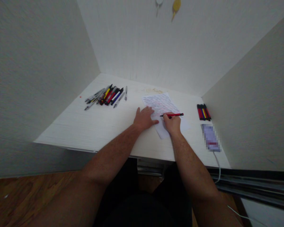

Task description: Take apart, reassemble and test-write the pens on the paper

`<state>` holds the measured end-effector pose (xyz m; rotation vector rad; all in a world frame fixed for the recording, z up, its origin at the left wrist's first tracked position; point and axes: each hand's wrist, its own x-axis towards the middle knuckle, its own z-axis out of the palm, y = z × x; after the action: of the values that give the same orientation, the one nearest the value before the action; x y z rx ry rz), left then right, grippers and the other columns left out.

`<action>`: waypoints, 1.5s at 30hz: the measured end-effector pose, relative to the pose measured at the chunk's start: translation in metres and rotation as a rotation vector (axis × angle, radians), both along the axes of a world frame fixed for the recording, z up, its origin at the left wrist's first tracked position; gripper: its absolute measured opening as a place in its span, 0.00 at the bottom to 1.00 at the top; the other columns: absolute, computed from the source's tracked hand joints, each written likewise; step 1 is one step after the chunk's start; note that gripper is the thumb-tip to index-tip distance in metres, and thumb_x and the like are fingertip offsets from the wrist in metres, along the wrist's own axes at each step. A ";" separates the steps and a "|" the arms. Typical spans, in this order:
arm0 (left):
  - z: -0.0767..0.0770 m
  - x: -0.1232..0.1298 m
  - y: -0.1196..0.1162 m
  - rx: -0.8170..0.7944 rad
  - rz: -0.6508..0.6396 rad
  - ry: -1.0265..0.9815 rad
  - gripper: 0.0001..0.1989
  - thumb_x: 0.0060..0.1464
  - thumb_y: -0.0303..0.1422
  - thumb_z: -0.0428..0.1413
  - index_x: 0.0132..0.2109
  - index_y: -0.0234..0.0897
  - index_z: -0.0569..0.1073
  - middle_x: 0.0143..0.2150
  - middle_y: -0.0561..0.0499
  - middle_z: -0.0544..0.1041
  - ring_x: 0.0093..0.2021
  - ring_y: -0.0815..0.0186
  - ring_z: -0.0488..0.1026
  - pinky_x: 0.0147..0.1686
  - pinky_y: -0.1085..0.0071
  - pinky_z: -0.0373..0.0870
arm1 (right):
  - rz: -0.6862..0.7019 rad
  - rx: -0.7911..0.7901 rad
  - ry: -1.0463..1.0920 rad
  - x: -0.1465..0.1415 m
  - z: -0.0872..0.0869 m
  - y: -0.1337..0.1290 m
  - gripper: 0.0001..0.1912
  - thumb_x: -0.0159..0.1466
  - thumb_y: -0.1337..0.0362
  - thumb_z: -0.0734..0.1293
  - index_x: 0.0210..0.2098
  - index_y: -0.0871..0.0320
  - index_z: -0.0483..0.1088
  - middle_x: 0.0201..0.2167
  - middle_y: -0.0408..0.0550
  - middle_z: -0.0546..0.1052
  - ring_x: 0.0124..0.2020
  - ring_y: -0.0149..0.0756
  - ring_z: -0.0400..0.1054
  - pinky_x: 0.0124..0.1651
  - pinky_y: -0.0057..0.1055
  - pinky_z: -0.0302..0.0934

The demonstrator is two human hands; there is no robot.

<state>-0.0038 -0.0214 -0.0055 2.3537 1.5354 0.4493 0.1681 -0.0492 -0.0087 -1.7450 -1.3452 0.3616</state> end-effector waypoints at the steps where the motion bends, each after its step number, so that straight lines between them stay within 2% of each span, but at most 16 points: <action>1: 0.000 0.000 0.000 -0.002 0.001 0.002 0.34 0.53 0.52 0.56 0.63 0.44 0.67 0.70 0.47 0.61 0.71 0.52 0.53 0.69 0.46 0.39 | -0.018 -0.010 -0.010 0.000 0.000 0.000 0.13 0.59 0.57 0.65 0.29 0.58 0.78 0.26 0.49 0.80 0.32 0.42 0.75 0.38 0.33 0.65; 4: 0.001 0.000 0.000 -0.012 0.001 0.004 0.34 0.53 0.52 0.56 0.63 0.45 0.66 0.70 0.48 0.61 0.71 0.52 0.52 0.69 0.47 0.39 | -0.034 -0.021 -0.011 0.000 0.000 0.000 0.14 0.59 0.56 0.65 0.27 0.58 0.78 0.25 0.49 0.80 0.30 0.42 0.74 0.37 0.33 0.65; 8: 0.000 0.000 0.000 -0.012 0.000 0.006 0.34 0.53 0.53 0.56 0.63 0.46 0.67 0.70 0.48 0.61 0.71 0.52 0.52 0.69 0.46 0.39 | 0.027 -0.007 0.035 0.002 -0.001 0.000 0.13 0.59 0.57 0.65 0.32 0.58 0.79 0.27 0.49 0.81 0.32 0.42 0.75 0.39 0.33 0.66; 11: 0.000 0.000 0.001 -0.002 0.000 0.000 0.34 0.52 0.53 0.56 0.63 0.44 0.67 0.70 0.48 0.61 0.71 0.51 0.53 0.69 0.45 0.39 | 0.007 0.002 0.030 0.003 -0.005 0.002 0.14 0.59 0.56 0.65 0.33 0.58 0.79 0.27 0.49 0.81 0.32 0.42 0.75 0.39 0.34 0.66; 18: 0.000 0.000 0.001 -0.001 -0.007 0.003 0.33 0.53 0.53 0.56 0.63 0.44 0.67 0.70 0.48 0.61 0.71 0.52 0.53 0.69 0.46 0.39 | -0.101 -0.039 -0.022 0.003 -0.004 0.003 0.15 0.59 0.55 0.63 0.24 0.58 0.76 0.23 0.50 0.78 0.29 0.44 0.74 0.36 0.35 0.64; 27: -0.003 0.000 0.001 0.005 -0.008 -0.006 0.34 0.53 0.53 0.56 0.63 0.45 0.67 0.70 0.48 0.61 0.71 0.51 0.52 0.69 0.46 0.39 | -0.029 -0.007 0.019 0.004 -0.005 0.002 0.15 0.59 0.56 0.64 0.32 0.59 0.79 0.27 0.50 0.80 0.33 0.43 0.75 0.40 0.35 0.66; 32: -0.002 0.000 0.001 -0.004 -0.008 -0.010 0.33 0.53 0.53 0.56 0.63 0.44 0.67 0.70 0.47 0.61 0.71 0.52 0.52 0.69 0.45 0.38 | 0.151 0.032 0.087 -0.002 -0.004 0.000 0.13 0.57 0.58 0.66 0.34 0.58 0.79 0.32 0.49 0.82 0.35 0.40 0.75 0.41 0.32 0.67; 37: -0.001 0.000 0.001 0.000 -0.009 -0.014 0.33 0.53 0.52 0.56 0.62 0.44 0.67 0.70 0.47 0.61 0.70 0.52 0.53 0.69 0.44 0.39 | -0.119 -0.044 -0.048 -0.001 -0.001 0.000 0.15 0.59 0.57 0.65 0.23 0.60 0.76 0.22 0.50 0.78 0.29 0.43 0.74 0.37 0.36 0.66; 38: -0.001 0.000 0.001 0.003 -0.010 -0.015 0.33 0.54 0.52 0.56 0.62 0.44 0.68 0.70 0.47 0.61 0.70 0.52 0.54 0.69 0.44 0.39 | -0.105 -0.039 -0.035 -0.001 -0.002 0.000 0.15 0.59 0.57 0.65 0.24 0.60 0.77 0.22 0.50 0.79 0.29 0.43 0.74 0.37 0.35 0.66; 42: -0.002 0.001 0.002 0.010 -0.012 -0.021 0.33 0.54 0.52 0.56 0.62 0.43 0.68 0.70 0.46 0.61 0.71 0.52 0.53 0.69 0.43 0.39 | 0.100 0.019 0.045 -0.001 -0.004 0.000 0.13 0.58 0.57 0.66 0.33 0.58 0.79 0.31 0.49 0.82 0.34 0.41 0.76 0.40 0.32 0.67; 43: -0.003 0.001 0.002 0.009 -0.011 -0.023 0.33 0.54 0.52 0.56 0.62 0.43 0.68 0.70 0.46 0.61 0.71 0.52 0.53 0.69 0.43 0.39 | 0.085 0.018 0.027 -0.001 -0.004 0.000 0.13 0.58 0.57 0.66 0.33 0.58 0.79 0.31 0.49 0.82 0.35 0.41 0.76 0.41 0.33 0.67; 45: -0.003 0.001 0.002 0.008 -0.006 -0.029 0.33 0.53 0.52 0.57 0.62 0.43 0.68 0.69 0.46 0.62 0.70 0.52 0.54 0.69 0.44 0.38 | -0.026 -0.006 -0.038 0.000 -0.005 0.001 0.14 0.59 0.57 0.65 0.30 0.59 0.79 0.27 0.50 0.81 0.33 0.43 0.76 0.41 0.35 0.67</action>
<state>-0.0028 -0.0193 -0.0088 2.3470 1.5157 0.4865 0.1684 -0.0484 -0.0136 -1.7815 -1.3479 0.3197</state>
